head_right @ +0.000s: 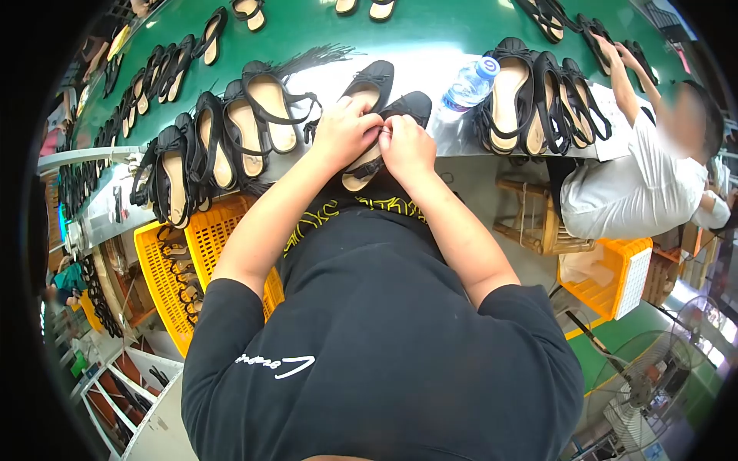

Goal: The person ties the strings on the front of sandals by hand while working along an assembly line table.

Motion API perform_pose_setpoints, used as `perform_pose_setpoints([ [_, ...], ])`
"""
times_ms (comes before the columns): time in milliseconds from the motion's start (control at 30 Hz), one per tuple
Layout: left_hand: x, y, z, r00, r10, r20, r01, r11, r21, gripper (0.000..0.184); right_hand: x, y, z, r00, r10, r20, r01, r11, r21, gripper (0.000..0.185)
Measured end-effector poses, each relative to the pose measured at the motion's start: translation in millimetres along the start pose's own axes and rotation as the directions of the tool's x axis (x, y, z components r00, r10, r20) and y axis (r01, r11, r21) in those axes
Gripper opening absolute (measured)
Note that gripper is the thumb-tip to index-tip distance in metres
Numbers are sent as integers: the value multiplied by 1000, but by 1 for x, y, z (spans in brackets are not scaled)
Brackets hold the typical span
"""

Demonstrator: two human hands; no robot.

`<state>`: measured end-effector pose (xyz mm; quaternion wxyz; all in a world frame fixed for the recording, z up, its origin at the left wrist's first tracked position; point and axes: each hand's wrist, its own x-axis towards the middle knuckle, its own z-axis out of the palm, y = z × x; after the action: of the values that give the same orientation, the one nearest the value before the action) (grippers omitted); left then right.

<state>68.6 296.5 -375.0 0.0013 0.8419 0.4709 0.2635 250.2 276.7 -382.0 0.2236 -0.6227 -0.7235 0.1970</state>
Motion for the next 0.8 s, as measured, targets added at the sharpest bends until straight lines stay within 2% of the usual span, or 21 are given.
perform_pose_setpoints([
  [233,-3,2,2,999,-37,22,37,999,28,15,5,-5,-9,995,42,95,-41,999,-6,22],
  [400,-3,-1,3,1000,-18,7,18,999,-37,12,8,-2,-16,989,25,144,-26,1000,2,23],
  [433,-3,-1,2,1000,-12,1,12,999,-46,11,9,0,-17,987,18,161,-23,999,31,23],
  [533,-3,-2,1,1000,8,-28,-9,999,-44,13,13,-5,-40,969,132,209,-175,964,201,32],
  [567,-3,-2,2,999,17,-46,-20,998,-61,12,17,0,-42,965,144,220,-210,927,312,37],
  [600,-4,-3,4,998,26,-64,-31,996,-78,12,20,0,-44,977,117,175,-174,919,354,33],
  [700,-6,-6,7,996,39,-84,-45,997,-70,12,20,7,-52,990,102,95,-126,947,294,29],
  [767,-5,-6,7,994,42,-99,-48,997,-64,11,28,16,-49,995,-98,-14,98,973,209,26],
  [800,-5,-5,6,994,40,-98,-47,997,-67,11,28,13,-52,995,-96,-12,96,974,207,26],
])
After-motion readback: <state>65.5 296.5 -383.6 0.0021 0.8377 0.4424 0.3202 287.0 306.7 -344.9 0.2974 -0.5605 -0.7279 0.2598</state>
